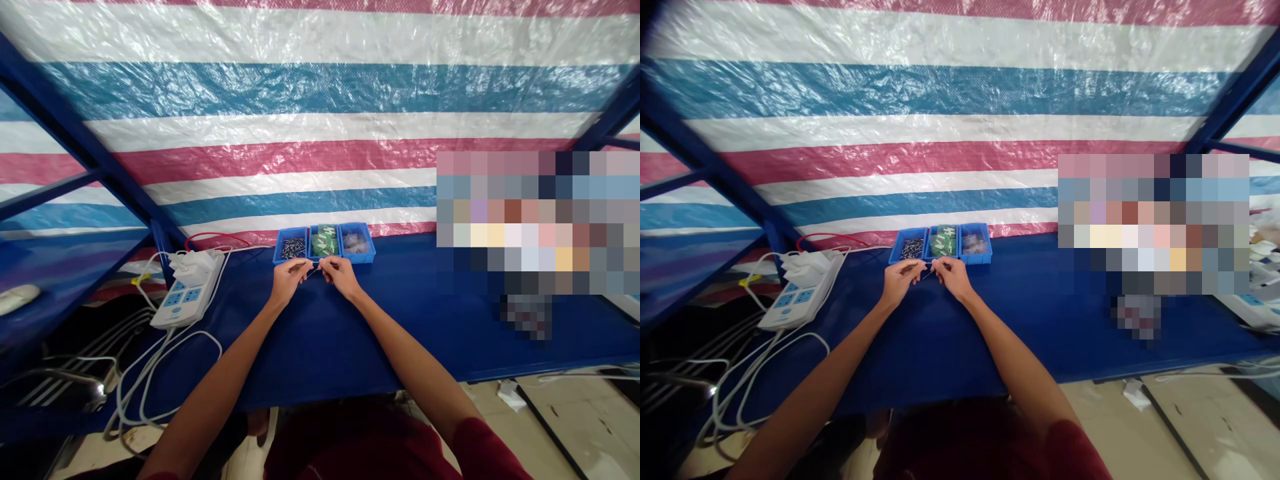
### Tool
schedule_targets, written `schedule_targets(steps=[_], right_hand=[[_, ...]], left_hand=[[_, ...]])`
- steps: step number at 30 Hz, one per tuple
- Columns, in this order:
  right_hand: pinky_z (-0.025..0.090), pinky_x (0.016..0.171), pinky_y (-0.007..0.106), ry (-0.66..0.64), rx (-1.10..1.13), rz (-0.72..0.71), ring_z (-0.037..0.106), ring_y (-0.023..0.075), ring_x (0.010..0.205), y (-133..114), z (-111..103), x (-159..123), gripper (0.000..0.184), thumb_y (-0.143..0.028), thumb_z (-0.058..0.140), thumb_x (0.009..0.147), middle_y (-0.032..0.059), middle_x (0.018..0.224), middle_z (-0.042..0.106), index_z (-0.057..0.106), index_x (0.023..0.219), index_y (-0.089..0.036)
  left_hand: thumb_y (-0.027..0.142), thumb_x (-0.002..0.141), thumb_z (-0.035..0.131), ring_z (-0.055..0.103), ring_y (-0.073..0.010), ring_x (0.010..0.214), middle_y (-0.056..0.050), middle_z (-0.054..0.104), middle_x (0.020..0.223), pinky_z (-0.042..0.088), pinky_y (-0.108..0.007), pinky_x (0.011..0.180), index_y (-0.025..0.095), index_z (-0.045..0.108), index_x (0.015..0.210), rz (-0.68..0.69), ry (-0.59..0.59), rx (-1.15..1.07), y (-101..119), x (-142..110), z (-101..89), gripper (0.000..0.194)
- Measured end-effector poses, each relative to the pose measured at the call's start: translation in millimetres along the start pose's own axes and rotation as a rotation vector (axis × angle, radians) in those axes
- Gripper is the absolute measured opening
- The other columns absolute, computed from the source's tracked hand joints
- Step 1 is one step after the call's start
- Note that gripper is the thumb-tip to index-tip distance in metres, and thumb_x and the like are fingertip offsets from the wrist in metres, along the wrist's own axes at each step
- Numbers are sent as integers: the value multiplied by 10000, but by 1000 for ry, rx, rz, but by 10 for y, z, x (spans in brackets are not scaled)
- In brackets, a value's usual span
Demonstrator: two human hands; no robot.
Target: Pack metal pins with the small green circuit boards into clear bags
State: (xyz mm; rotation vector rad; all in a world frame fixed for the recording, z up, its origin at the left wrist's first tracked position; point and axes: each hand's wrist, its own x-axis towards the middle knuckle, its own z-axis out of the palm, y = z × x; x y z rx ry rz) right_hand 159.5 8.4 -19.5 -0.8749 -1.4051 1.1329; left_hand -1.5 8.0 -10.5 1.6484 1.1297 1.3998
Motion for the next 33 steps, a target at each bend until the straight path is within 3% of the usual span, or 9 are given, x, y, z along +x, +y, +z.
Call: schedule_targets(steps=[3, 6, 9, 14, 21, 24, 29, 33], right_hand=[[363, 473, 228, -4, -105, -9, 440, 90, 442, 25, 15, -7, 481, -619, 518, 830, -31, 543, 487, 608, 672, -173], [367, 487, 225, 62, -222, -12, 459, 100, 467, 37, 20, -9, 525, -627, 441, 870, -20, 549, 502, 624, 675, -175], [374, 509, 228, 146, -262, -35, 484, 115, 506, 34, 3, -7, 526, -612, 422, 887, -13, 557, 510, 627, 674, -178], [380, 528, 235, 225, -254, -49, 484, 123, 521, 17, -24, -10, 515, -595, 416, 898, -13, 556, 506, 622, 667, -183], [390, 567, 247, 272, -268, -54, 491, 128, 525, -15, -35, -16, 495, -560, 427, 903, -14, 549, 516, 627, 660, -178], [413, 607, 258, 259, -288, -61, 527, 144, 569, -3, -41, -7, 438, -518, 458, 897, -3, 586, 564, 645, 695, -177], [458, 674, 273, 149, -266, -147, 591, 169, 728, 13, -17, -8, 292, -441, 549, 856, 52, 873, 691, 688, 838, -185], [440, 644, 270, 83, -320, -180, 555, 153, 662, 1, 0, -18, 276, -420, 545, 858, 45, 827, 679, 676, 785, -188]], left_hand=[[391, 789, 679, 549, -91, 514, -47, 689, 775, 453, -216, 467, 135, 717, 841, 32, 46, 6, 27, -1, 10, 264], [395, 849, 613, 650, -151, 712, -85, 709, 946, 524, -244, 594, 138, 700, 916, 59, 66, 8, 39, -9, 15, 279], [390, 901, 544, 657, -165, 791, -63, 703, 874, 527, -270, 729, 153, 678, 966, 106, 57, 95, 29, -22, 8, 281], [378, 915, 526, 568, -133, 648, -24, 644, 743, 475, -257, 694, 191, 720, 969, 218, 5, 339, 12, -33, -13, 275], [313, 933, 457, 548, -122, 623, -27, 643, 765, 469, -249, 652, 194, 721, 999, 256, -56, 282, -27, -13, -12, 297], [305, 903, 510, 513, -103, 535, -4, 652, 706, 457, -233, 591, 187, 678, 1063, 175, -25, 232, -17, -20, 0, 260], [324, 861, 579, 445, -82, 436, 47, 577, 560, 396, -202, 485, 190, 635, 1047, 91, -38, 198, 23, -38, -1, 236], [339, 863, 583, 457, -79, 430, 54, 565, 535, 391, -192, 464, 191, 639, 1046, 82, -56, 199, 7, -32, -18, 242]])
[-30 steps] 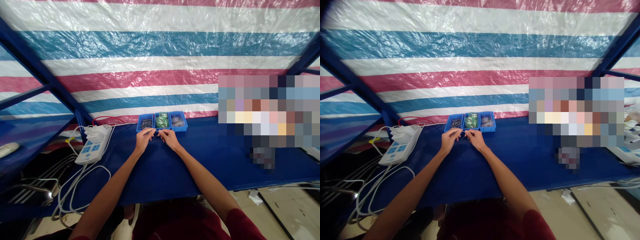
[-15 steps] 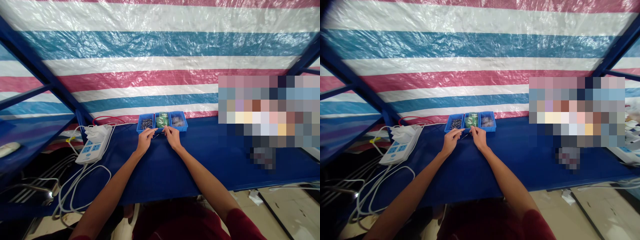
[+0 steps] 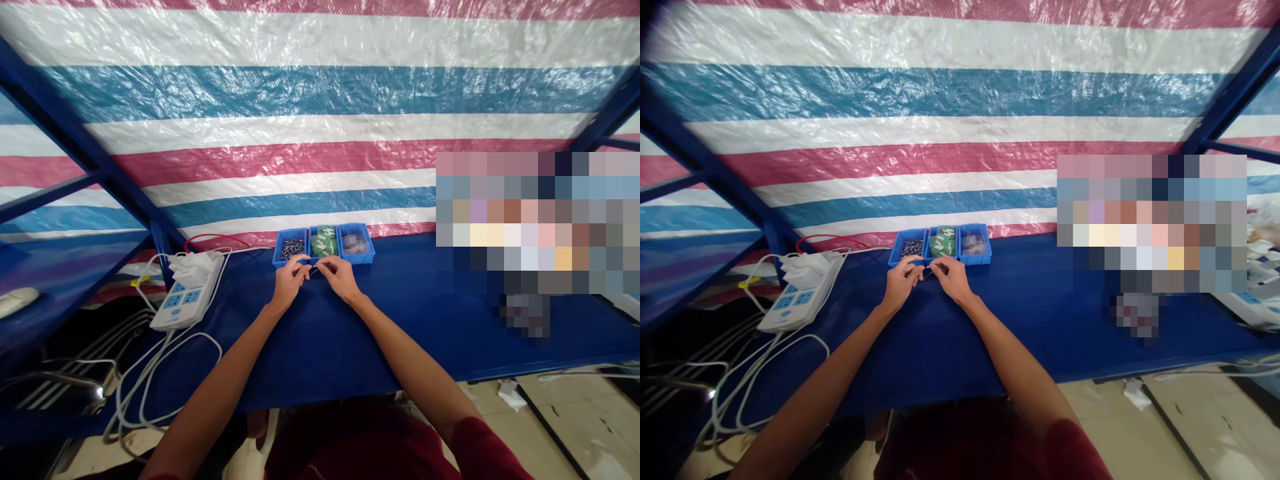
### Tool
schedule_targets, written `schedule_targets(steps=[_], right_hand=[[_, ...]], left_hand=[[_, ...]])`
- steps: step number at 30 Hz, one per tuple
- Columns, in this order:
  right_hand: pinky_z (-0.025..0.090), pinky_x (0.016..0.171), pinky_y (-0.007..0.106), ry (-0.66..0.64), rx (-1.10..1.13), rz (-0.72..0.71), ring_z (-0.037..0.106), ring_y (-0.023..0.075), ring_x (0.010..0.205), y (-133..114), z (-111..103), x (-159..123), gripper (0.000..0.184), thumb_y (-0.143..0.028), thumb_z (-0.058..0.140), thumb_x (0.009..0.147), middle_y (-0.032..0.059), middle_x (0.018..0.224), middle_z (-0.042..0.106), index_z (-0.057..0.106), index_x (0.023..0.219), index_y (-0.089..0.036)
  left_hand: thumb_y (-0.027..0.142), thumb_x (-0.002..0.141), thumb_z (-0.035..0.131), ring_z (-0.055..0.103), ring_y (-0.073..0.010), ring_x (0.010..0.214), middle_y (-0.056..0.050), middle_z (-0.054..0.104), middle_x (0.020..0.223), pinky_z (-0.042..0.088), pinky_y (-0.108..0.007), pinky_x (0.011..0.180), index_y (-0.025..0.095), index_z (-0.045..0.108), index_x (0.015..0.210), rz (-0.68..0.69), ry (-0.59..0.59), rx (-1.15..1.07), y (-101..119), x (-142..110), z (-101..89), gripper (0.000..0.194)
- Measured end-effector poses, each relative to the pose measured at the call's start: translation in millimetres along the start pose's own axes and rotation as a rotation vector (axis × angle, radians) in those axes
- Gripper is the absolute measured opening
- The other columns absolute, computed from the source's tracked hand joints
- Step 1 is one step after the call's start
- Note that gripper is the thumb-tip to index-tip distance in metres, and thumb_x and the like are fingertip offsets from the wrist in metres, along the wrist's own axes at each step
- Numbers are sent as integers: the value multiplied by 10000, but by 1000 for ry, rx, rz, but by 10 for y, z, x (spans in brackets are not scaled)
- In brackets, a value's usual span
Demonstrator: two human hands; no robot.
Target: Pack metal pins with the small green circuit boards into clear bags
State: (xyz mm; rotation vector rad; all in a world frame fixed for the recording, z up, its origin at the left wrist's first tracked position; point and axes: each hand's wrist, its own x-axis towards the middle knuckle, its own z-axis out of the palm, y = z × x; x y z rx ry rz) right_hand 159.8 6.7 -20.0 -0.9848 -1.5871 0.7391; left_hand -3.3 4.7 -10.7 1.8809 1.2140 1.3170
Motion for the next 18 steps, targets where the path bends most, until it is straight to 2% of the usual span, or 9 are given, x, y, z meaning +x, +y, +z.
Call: schedule_targets(steps=[5, 8, 10, 12, 14, 15, 17, 18], right_hand=[[410, 641, 265, 26, -48, 8, 530, 147, 618, -7, -6, 10, 368, -466, 489, 888, 18, 673, 614, 614, 685, -186], [388, 619, 257, 19, -52, 34, 506, 136, 566, -21, -12, 7, 456, -503, 434, 917, -6, 574, 539, 573, 618, -188], [378, 603, 256, 26, -47, 59, 499, 134, 539, -35, -18, 2, 509, -524, 391, 935, -13, 535, 503, 568, 594, -190], [376, 596, 257, 40, -46, 68, 512, 141, 539, -45, -26, -2, 532, -534, 372, 942, -10, 529, 500, 588, 600, -189], [380, 599, 260, 44, -50, 61, 528, 151, 552, -50, -32, -3, 532, -535, 376, 941, -3, 540, 517, 607, 610, -189], [381, 602, 261, 41, -54, 56, 533, 154, 558, -49, -34, -3, 532, -534, 378, 941, 1, 546, 525, 611, 611, -189], [382, 610, 263, 31, -70, 47, 538, 155, 565, -44, -35, 0, 533, -534, 376, 940, 6, 555, 537, 610, 608, -189], [382, 615, 263, 26, -80, 43, 539, 155, 568, -39, -34, 1, 534, -535, 373, 940, 6, 557, 539, 608, 607, -189]], left_hand=[[399, 853, 609, 626, -131, 572, -35, 708, 723, 524, -249, 585, 166, 703, 925, 64, 39, -39, -35, -11, 40, 262], [394, 878, 582, 673, -159, 620, -58, 741, 815, 556, -293, 660, 169, 724, 902, 117, 72, 5, -3, -30, 39, 268], [374, 899, 558, 698, -184, 695, -67, 747, 864, 555, -325, 739, 178, 731, 918, 186, 221, 72, 15, -17, -20, 262], [350, 915, 536, 703, -221, 847, -87, 744, 937, 517, -376, 871, 184, 729, 949, 270, 454, 169, 1, 35, -123, 257], [342, 925, 514, 668, -255, 1004, -108, 732, 1014, 448, -431, 974, 186, 721, 991, 324, 568, 281, -53, 119, -234, 267], [337, 926, 509, 649, -265, 1049, -108, 728, 1030, 421, -450, 996, 190, 721, 991, 337, 501, 351, -89, 163, -276, 265], [347, 888, 569, 636, -284, 1058, -89, 741, 963, 372, -484, 1020, 211, 727, 935, 353, 284, 501, -155, 232, -319, 214], [345, 885, 573, 621, -296, 1078, -97, 738, 971, 365, -490, 1009, 211, 726, 923, 346, 224, 569, -177, 250, -322, 207]])
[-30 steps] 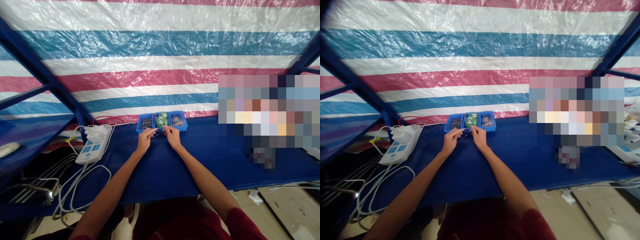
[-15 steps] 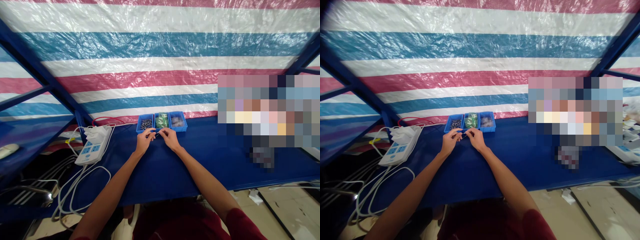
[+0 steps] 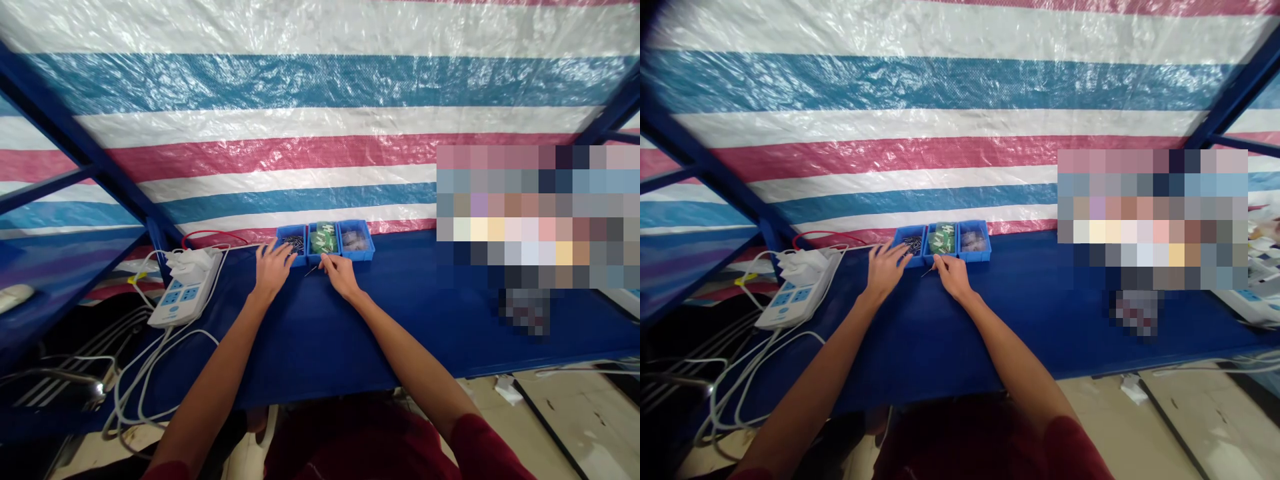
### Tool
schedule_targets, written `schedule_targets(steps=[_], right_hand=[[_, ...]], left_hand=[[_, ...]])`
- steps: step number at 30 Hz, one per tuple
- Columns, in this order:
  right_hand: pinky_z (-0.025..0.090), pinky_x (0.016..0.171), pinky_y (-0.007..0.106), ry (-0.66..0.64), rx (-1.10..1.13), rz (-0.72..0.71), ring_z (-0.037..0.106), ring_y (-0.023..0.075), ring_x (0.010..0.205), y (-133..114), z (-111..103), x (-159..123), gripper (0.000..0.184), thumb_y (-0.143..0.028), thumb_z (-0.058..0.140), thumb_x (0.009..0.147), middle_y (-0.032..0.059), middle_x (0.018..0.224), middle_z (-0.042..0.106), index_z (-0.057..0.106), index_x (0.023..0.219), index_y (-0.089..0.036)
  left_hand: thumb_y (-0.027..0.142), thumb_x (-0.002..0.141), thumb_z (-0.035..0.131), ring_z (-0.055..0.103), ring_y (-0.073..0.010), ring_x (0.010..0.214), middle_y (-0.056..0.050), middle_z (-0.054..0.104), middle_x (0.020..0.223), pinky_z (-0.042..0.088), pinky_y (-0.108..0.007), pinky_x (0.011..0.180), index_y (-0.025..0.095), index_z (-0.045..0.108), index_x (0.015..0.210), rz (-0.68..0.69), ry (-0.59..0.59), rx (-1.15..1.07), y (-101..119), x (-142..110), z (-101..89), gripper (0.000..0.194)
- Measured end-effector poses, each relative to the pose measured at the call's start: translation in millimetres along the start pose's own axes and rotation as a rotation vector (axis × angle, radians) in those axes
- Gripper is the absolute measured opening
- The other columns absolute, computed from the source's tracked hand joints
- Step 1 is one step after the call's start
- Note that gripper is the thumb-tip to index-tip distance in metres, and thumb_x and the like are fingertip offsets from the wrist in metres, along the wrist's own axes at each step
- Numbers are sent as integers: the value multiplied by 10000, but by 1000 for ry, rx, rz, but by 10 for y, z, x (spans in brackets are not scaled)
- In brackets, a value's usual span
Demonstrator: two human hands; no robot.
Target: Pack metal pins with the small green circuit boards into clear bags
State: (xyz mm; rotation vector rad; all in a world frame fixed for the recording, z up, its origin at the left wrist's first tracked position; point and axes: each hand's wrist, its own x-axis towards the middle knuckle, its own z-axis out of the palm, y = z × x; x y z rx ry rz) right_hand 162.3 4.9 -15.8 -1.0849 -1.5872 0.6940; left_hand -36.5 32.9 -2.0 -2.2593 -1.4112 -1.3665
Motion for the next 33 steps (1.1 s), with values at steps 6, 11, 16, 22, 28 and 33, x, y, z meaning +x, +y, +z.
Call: schedule_targets(steps=[6, 11, 16, 22, 28, 33], right_hand=[[379, 629, 246, -11, -36, -6, 532, 138, 572, 28, 7, 5, 511, -509, 378, 943, -2, 561, 542, 613, 630, -180], [389, 647, 235, -32, -52, -10, 549, 132, 599, 30, 5, 8, 478, -465, 402, 943, 2, 600, 586, 612, 627, -175], [398, 655, 235, -56, -54, -14, 561, 135, 609, 34, 5, 6, 456, -437, 408, 944, 7, 619, 609, 617, 634, -175], [397, 653, 238, -61, -76, -30, 563, 137, 615, 46, 11, 2, 449, -414, 406, 949, 9, 630, 618, 618, 634, -174], [410, 664, 248, 13, -115, -41, 574, 149, 654, 71, 15, 21, 370, -364, 428, 944, 25, 695, 644, 636, 703, -175], [435, 688, 259, -10, -107, -67, 586, 160, 724, 110, 36, 23, 217, -309, 501, 902, 43, 853, 681, 669, 848, -183]], left_hand=[[320, 953, 456, 634, -233, 961, -112, 717, 999, 429, -364, 869, 184, 701, 979, 113, -129, 143, 125, -58, -4, 282], [359, 953, 446, 678, -212, 797, -80, 735, 901, 457, -283, 679, 187, 702, 956, 70, -537, 282, 292, -147, 66, 308], [367, 946, 457, 688, -268, 863, -106, 729, 950, 461, -300, 680, 183, 683, 1022, -83, -757, 424, 402, -164, 170, 301], [254, 972, 368, 678, -246, 845, -115, 704, 936, 463, -307, 712, 168, 634, 1036, -102, -763, 387, 429, -168, 167, 286], [162, 931, 423, 643, -222, 882, -101, 651, 985, 454, -285, 690, 183, 598, 952, -19, -600, 316, 460, -195, 132, 178], [227, 959, 419, 648, -194, 849, -57, 687, 916, 457, -270, 709, 196, 600, 957, 6, -411, 85, 388, -231, 178, 183]])
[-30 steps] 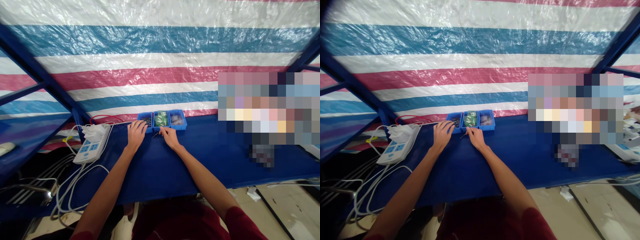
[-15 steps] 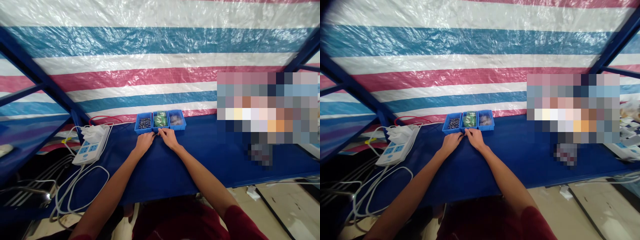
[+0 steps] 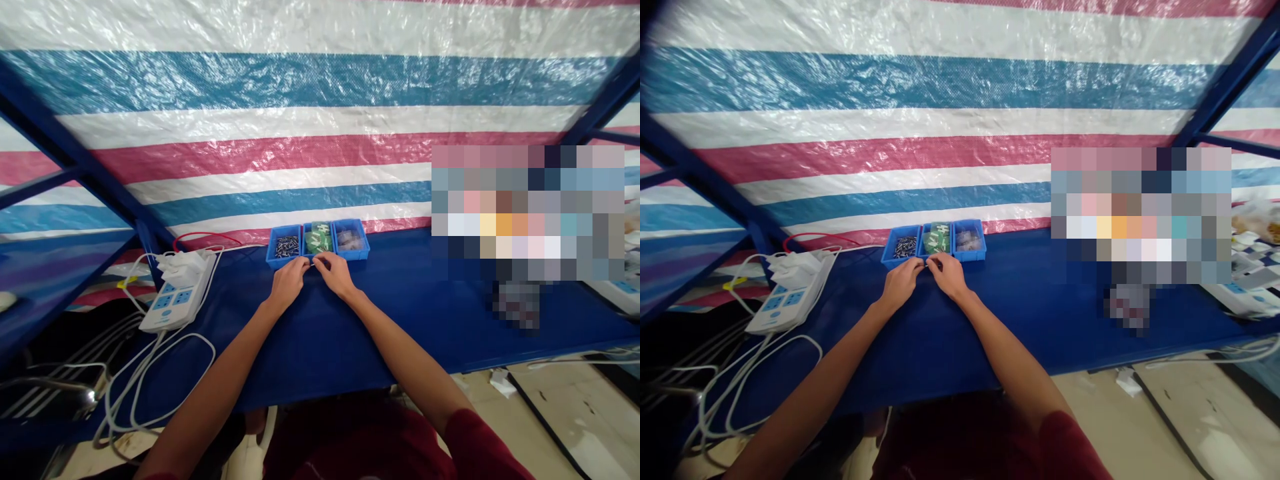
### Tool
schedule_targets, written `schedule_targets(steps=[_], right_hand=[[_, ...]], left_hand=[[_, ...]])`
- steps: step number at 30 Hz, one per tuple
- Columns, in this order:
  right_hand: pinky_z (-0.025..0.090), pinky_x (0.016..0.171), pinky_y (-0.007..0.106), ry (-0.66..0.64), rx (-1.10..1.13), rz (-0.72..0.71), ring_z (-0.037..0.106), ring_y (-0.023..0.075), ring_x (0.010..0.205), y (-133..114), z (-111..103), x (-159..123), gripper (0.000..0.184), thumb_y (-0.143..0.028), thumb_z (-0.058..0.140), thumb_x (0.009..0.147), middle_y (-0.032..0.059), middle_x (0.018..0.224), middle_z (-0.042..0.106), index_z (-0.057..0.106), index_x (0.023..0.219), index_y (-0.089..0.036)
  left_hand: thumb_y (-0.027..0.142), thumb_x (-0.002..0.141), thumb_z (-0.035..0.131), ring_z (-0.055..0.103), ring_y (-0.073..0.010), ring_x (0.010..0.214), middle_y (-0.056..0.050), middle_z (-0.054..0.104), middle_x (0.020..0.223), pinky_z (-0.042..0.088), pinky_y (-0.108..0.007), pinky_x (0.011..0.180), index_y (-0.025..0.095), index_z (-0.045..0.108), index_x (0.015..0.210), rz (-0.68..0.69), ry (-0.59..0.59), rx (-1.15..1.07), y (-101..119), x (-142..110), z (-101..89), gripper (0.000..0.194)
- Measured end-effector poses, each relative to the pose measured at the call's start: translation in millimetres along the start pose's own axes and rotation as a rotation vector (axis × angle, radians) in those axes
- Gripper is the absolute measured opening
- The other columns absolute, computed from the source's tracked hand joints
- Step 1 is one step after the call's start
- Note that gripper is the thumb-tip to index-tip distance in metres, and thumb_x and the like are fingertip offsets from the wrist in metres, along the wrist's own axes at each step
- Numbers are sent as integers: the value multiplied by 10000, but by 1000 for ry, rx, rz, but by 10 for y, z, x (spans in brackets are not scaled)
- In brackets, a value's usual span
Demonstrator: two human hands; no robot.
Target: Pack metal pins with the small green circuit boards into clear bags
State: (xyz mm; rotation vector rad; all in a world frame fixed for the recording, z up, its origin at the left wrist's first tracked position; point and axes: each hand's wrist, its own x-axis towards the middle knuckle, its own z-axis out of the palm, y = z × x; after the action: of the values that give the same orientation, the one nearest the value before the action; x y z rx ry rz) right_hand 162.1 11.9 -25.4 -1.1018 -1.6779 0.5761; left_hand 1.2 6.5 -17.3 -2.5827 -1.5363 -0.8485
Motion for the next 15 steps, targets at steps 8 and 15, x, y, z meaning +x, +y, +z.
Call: schedule_targets(steps=[8, 15], right_hand=[[443, 672, 253, -35, 69, -43, 593, 159, 725, -16, -9, 3, 140, -250, 565, 858, 34, 819, 684, 684, 812, -194], [420, 664, 241, 10, 69, 3, 570, 144, 636, -42, -20, 6, 275, -306, 507, 904, 10, 659, 624, 625, 690, -182]], left_hand=[[348, 920, 520, 648, -164, 769, -45, 709, 849, 501, -267, 735, 190, 684, 888, -45, 281, -378, -20, -7, 23, 231], [414, 767, 688, 586, -128, 567, -39, 701, 766, 498, -245, 554, 169, 709, 817, -240, 261, -760, 27, 31, 0, 250]])
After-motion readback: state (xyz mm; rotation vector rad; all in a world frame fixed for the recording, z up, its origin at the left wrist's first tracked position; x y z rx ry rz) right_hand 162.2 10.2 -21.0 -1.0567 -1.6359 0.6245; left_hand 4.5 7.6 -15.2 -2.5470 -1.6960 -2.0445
